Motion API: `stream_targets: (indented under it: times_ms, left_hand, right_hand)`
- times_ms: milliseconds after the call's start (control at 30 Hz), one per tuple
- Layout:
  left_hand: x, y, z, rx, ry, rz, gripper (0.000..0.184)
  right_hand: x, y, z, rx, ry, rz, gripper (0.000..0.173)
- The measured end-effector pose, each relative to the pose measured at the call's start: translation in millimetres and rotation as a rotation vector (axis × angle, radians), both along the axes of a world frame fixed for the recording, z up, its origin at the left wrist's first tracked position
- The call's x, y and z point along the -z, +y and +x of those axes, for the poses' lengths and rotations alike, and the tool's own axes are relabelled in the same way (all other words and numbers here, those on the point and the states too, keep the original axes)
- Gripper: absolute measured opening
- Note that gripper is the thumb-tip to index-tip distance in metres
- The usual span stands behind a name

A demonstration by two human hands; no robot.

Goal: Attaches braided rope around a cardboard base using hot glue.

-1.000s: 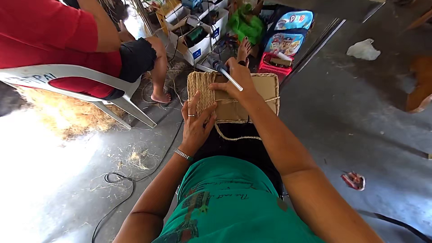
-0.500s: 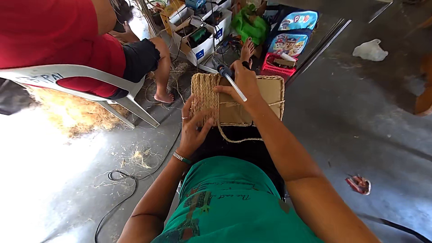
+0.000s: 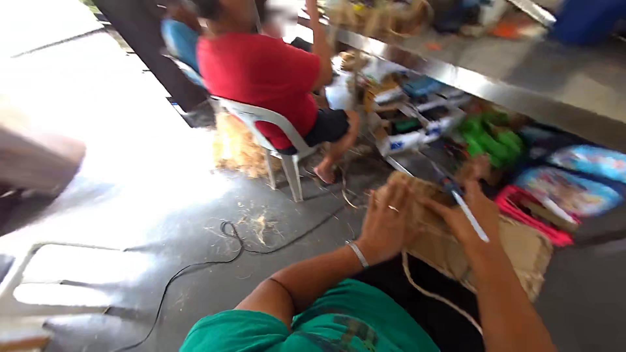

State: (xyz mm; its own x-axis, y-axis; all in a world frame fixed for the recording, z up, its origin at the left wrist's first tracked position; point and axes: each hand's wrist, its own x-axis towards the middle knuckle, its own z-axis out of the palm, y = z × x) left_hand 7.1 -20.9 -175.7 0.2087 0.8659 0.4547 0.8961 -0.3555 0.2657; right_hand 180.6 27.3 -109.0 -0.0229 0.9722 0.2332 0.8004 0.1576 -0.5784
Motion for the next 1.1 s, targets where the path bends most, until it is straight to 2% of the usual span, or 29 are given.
stream_targets:
  times_ms: [133,267,533,800,967,1100]
  left_hand:
    - [-1,-7,-7,0.028,-0.050,0.031,0.080]
    - [3,-10,-12,0.044,-0.013,0.059,0.078]
    - [8,4,-13,0.088,0.008,0.132,0.075]
    - [7,6,-15,0.090,0.099,0.047,0.078]
    - [6,8,-16,0.123,0.070,-0.004,0.078]
    - [11,6,-16,0.107,0.071,0.050,0.076]
  right_hand:
    - [-6,-8,-9,-0.016,-0.013,0.008,0.082]
    - [-6,-10,-13,-0.002,0.007,0.014,0.081]
    - [-2,2,-10,0.027,-0.011,-0.003,0.082]
    - [1,4,-11,0.044,-0.024,-0.045,0.084]
    - [0,3,-9,0.057,-0.039,-0.069,0.083]
    - [-2,1,-12,0.067,-0.046,-0.086,0.083]
